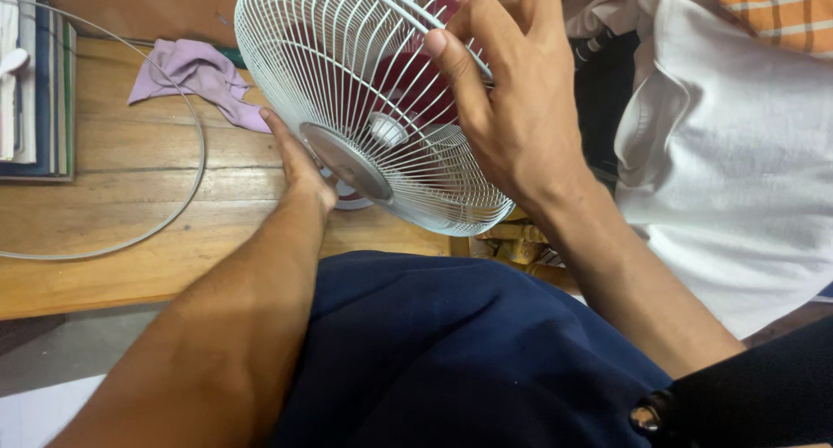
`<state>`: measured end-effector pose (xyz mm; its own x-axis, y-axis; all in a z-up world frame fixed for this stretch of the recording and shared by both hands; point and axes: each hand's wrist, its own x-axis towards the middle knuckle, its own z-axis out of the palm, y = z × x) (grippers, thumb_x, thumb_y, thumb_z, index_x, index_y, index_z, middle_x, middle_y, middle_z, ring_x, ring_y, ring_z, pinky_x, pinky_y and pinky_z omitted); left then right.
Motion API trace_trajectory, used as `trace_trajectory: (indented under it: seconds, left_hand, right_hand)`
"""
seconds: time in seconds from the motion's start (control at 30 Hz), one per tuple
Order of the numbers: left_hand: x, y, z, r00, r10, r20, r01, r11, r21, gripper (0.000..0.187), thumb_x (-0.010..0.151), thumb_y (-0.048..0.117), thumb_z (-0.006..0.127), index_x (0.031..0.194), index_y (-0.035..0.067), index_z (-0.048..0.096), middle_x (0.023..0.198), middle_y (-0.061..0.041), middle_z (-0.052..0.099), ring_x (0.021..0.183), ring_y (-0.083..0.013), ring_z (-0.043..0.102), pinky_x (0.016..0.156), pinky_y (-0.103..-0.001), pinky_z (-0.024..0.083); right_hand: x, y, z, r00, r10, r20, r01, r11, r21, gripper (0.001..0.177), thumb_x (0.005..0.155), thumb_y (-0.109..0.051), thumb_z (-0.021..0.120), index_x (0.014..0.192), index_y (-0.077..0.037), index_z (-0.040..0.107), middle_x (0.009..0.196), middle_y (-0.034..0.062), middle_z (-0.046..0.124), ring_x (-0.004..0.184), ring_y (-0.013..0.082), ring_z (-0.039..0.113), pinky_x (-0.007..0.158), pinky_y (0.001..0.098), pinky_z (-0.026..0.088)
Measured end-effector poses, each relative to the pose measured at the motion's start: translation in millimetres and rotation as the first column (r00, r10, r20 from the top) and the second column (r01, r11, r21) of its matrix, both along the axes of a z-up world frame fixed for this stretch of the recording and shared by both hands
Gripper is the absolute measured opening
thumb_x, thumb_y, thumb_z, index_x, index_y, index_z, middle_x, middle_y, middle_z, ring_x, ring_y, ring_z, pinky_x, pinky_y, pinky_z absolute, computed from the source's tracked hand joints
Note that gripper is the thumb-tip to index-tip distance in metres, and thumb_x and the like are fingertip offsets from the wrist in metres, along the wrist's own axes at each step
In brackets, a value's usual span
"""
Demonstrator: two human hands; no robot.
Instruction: The person assembles a table fan by attaching the front grille and securing it with a screwdriver. They wipe the fan blade and grille with a cloth before reattaching the components.
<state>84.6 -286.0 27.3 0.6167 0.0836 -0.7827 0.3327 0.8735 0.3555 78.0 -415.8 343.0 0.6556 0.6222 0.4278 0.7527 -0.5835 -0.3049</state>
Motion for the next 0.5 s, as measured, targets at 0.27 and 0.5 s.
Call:
trace_trajectory:
  seconds: [0.27, 0.5]
  left_hand:
    - [17.6, -10.6, -13.4, 0.992, 0.065, 0.105, -0.043, 0.977, -0.207, 0.12, 0.068, 0.095, 0.032, 0.161, 0.019, 0.022, 0.165, -0.013, 0.03, 0.151, -0.0373, 0.03, 0.119, -0.064, 0.024]
    - [8.5, -7.9, 4.5, 0.994, -0.024, 0.107, 0.05, 0.969, -0.243, 0.125, 0.066, 0.098, 0.028, 0.16, 0.016, 0.026, 0.164, -0.016, 0.033, 0.15, -0.0401, 0.032, 0.117, -0.065, 0.031]
  right_hand:
    - [1.2, -6.4, -5.6, 0.992, 0.043, 0.12, -0.043, 0.999, 0.0, 0.013, 0.107, -0.005, 0.075, 0.1, 0.002, 0.067, 0.114, 0.0104, 0.065, 0.098, 0.0221, 0.068, 0.084, 0.0328, 0.056]
    - [9.0, -6.4, -9.3, 0.976, -0.009, 0.217, 0.008, 1.0, 0.005, 0.013, 0.102, -0.008, 0.081, 0.1, 0.0, 0.072, 0.105, 0.0104, 0.068, 0.092, 0.0209, 0.069, 0.077, 0.0331, 0.055]
